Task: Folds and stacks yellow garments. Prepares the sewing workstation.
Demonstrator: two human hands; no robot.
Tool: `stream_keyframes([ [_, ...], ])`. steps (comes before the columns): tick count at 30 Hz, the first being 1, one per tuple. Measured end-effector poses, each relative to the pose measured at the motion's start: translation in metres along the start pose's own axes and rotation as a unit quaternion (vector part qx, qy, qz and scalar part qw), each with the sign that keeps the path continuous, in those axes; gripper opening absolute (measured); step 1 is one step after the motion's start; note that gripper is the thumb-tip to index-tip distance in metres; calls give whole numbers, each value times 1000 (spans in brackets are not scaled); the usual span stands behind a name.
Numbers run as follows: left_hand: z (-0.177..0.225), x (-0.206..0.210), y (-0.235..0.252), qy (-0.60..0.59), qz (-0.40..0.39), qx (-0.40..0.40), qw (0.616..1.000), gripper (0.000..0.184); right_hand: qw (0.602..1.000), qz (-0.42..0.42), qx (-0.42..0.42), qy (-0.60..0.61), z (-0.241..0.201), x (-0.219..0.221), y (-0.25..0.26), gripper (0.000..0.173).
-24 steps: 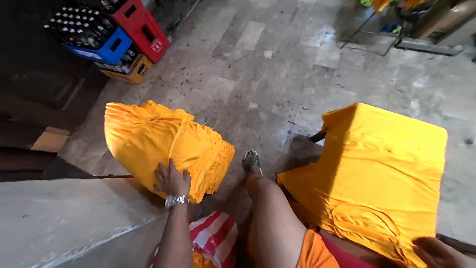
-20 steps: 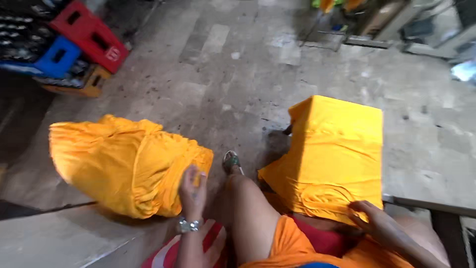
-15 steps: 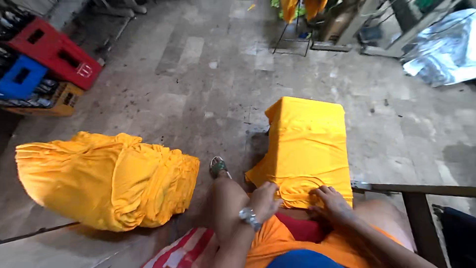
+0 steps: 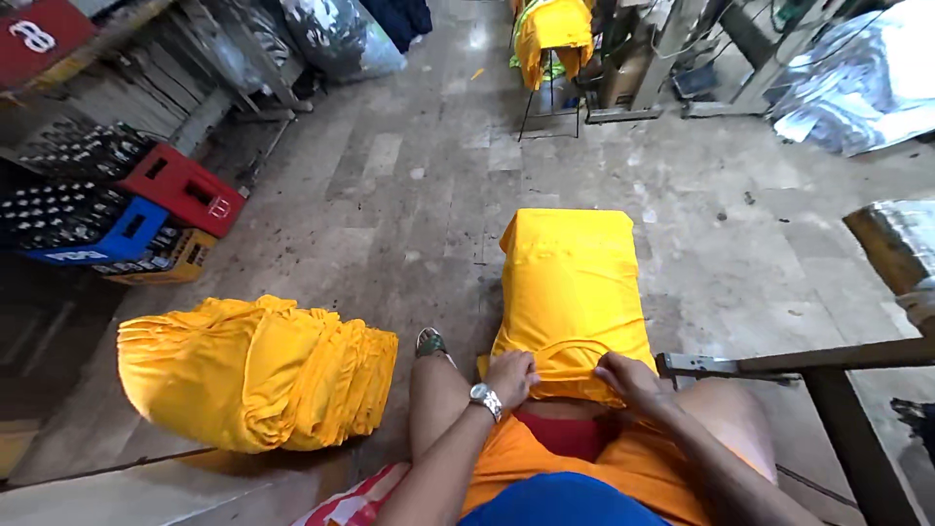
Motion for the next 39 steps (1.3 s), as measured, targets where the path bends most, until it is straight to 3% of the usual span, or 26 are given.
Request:
stream_keyframes([
  [2,-9,25,7,86,-6,-55,995,49,991,-96,57,-68,6,18,2,40],
  [4,-11,28,10,103,14,-67,992,36,992,-58,54,-96,-4,19,4,41],
  [6,-6,22,5,97,11,-48,994,31,994,22,-19,-101,-29,17,8,48],
  [9,17,4,-14,84,34,14,996,29,987,30,-132,-82,-73,34,28,75],
  [10,25,0,-24,82,50,18,995,28,986,18,-144,-81,-80,44,37,71],
  [12,36,-1,-45,27,99,-11,995,28,990,22,-126,-61,-84,48,53,42],
  [14,38,13,-57,-184,72,-72,978,42,993,48,-103,-40,-94,24,57,34],
  [15,37,24,-57,-361,28,-114,925,45,991,65,-113,-28,-100,11,52,32],
  [16,35,34,-52,-543,9,-147,827,47,987,85,-136,-20,-104,0,43,28],
  [18,13,27,-20,-787,76,-176,586,70,968,144,-204,-18,-108,-18,25,22],
  [19,-6,12,-3,-826,147,-178,515,75,960,164,-228,-19,-107,-22,15,21],
  [20,-30,-2,10,-835,226,-173,471,72,955,171,-240,-21,-104,-18,4,22],
  [22,-83,-24,23,-811,353,-162,437,52,962,145,-231,-24,-93,3,-13,23],
  [24,-107,-71,15,-746,440,-165,472,37,980,81,-180,-20,-80,30,-14,25],
  [25,-107,-100,2,-675,482,-170,531,42,987,48,-150,-14,-73,46,-12,26],
  [26,-97,-126,-14,-567,502,-161,633,46,991,24,-129,-6,-66,62,-8,28],
  [28,-57,-141,-30,-251,415,-98,869,37,994,-22,-108,-4,-57,81,3,30],
  [29,-40,-125,-28,-86,312,-53,945,30,994,-51,-99,-13,-56,85,6,31],
  [30,-30,-103,-23,39,175,-39,983,33,993,-74,-93,-20,-56,88,8,32],
  [31,-31,-79,-14,126,61,-34,990,41,992,-89,-87,-21,-55,88,11,32],
  [33,-51,-39,3,198,-29,-10,980,53,992,-96,-80,-7,-49,82,18,32],
  [36,-66,-8,13,175,-31,-11,984,61,993,-80,-37,74,-33,63,9,34],
  [39,-54,-9,10,156,-4,-32,987,56,979,87,68,169,8,20,-6,34],
])
Point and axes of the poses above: each hand's wrist, its own y-axis towards the middle knuckle, its own x-axis out of the palm, z = x × y, the point moved 4 cm from there along y, towards the middle knuckle, and after that the axes turned 8 degrees about -x, right-handed, at the moved point
